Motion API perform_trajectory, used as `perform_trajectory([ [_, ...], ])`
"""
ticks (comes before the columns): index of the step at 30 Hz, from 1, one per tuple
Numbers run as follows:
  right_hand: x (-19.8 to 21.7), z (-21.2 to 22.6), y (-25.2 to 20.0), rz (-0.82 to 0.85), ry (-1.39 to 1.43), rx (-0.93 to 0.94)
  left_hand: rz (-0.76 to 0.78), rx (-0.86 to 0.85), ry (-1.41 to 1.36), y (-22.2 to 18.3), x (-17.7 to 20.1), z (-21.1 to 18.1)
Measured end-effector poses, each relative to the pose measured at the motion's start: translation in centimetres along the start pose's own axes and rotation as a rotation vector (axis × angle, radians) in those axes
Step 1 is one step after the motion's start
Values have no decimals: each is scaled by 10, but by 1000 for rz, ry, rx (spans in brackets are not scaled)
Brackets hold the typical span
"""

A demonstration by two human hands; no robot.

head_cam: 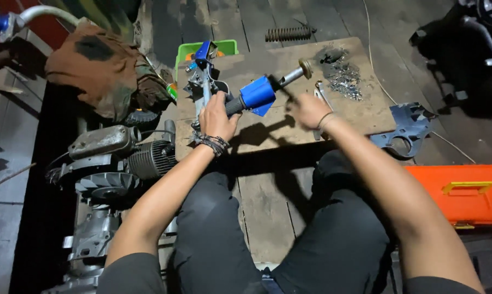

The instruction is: The person sits on the floor and uses a wire brush to clean a metal rod and a pair of pliers. They hold the items with one hand and scrub them with the other, then place them on the wooden workbench.

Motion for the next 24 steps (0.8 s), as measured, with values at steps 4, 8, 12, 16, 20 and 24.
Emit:
perform_trajectory([
  [4, 24, -50, 38, -324, -4, -40, -18, -10, -24, 1, 7, 0],
  [8, 46, -40, 9, -523, 294, 119, -12, 49, -142, 4, 1, 3],
  [12, 70, -47, 3, -648, 667, 392, -185, 24, -167, 0, 19, -3],
  [16, 86, -47, -10, -496, 755, 446, -133, 91, -189, -3, 23, 6],
  [20, 77, -48, -7, -184, 890, 352, -157, 80, -201, -4, 26, 23],
  [24, 62, -64, 10, -99, 753, 244, -154, 46, -92, -11, 21, 45],
])
Point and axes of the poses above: each hand's wrist, its own y-axis towards the middle knuckle, its own x-axis out of the back of the hand, z = x × y, the point moved 5 cm from there along y, towards the middle knuckle, and after that the axes turned 14 degrees about -x, right-handed, at the moved point
